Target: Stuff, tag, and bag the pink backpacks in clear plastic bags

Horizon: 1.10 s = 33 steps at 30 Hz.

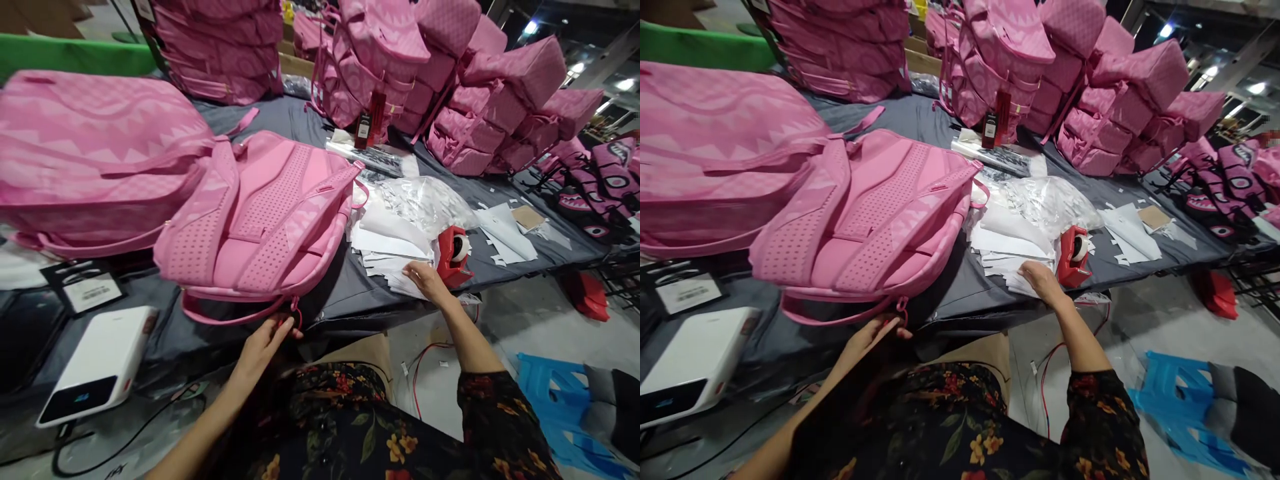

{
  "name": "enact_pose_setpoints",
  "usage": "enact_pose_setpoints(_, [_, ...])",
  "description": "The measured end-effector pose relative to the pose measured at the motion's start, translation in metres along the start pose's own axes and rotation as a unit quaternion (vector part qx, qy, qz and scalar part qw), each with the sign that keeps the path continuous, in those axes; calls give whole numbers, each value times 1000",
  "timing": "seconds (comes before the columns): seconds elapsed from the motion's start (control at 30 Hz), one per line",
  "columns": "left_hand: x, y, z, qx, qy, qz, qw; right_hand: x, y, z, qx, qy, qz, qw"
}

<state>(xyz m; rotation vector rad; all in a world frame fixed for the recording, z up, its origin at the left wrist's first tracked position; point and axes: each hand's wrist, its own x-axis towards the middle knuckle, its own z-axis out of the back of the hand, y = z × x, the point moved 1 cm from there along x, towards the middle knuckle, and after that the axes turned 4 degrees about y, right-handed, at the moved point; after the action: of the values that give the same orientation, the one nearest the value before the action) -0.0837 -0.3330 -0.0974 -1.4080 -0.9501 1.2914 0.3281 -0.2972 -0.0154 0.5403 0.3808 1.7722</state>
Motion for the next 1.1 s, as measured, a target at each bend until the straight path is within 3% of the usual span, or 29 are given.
enact_pose_setpoints(0.07, [-13, -6, 9, 139, -58, -109, 983, -15, 24, 1, 56, 5, -34, 998])
enact_pose_setpoints(0.13, [-25, -21, 6, 245, -90, -247, 933, -26, 49, -2, 120, 22, -68, 990])
enact_pose_setpoints(0.2, [-29, -41, -11, 264, -45, -327, 906, -29, 72, -9, 187, 49, -86, 977])
enact_pose_setpoints(0.27, [-22, -58, -38, 216, 51, -321, 921, -26, 90, -19, 243, 66, -95, 963])
enact_pose_setpoints(0.37, [0, -70, -76, 106, 170, -224, 954, -21, 108, -26, 295, 63, -110, 947])
enact_pose_setpoints(0.43, [12, -69, -91, 23, 228, -155, 961, -20, 116, -26, 330, 64, -117, 935])
enact_pose_setpoints(0.53, [16, -67, -96, -38, 268, -115, 956, -22, 123, -25, 360, 87, -116, 921])
enact_pose_setpoints(0.63, [3, -71, -88, 9, 273, -174, 946, -22, 126, -30, 325, 80, -124, 934])
enact_pose_setpoints(0.7, [-9, -74, -76, 64, 233, -239, 941, -20, 124, -33, 284, 43, -119, 951])
enact_pose_setpoints(0.77, [-20, -69, -55, 109, 115, -281, 947, -15, 116, -30, 236, -7, -91, 967])
enact_pose_setpoints(0.83, [-28, -56, -31, 134, -36, -269, 953, -8, 105, -22, 187, -43, -55, 980])
enact_pose_setpoints(0.9, [-32, -35, -11, 155, -132, -222, 954, 1, 93, -12, 142, -23, -22, 989])
enact_pose_setpoints(0.93, [-30, -24, -5, 171, -146, -200, 954, 7, 89, -9, 117, 11, -10, 993])
enact_pose_setpoints(1.0, [-22, -5, -5, 216, -118, -182, 952, 20, 85, -8, 64, 132, 12, 989])
enact_pose_setpoints(1.1, [-2, 5, -23, 244, -56, -176, 952, 37, 93, -15, -31, 344, 35, 938])
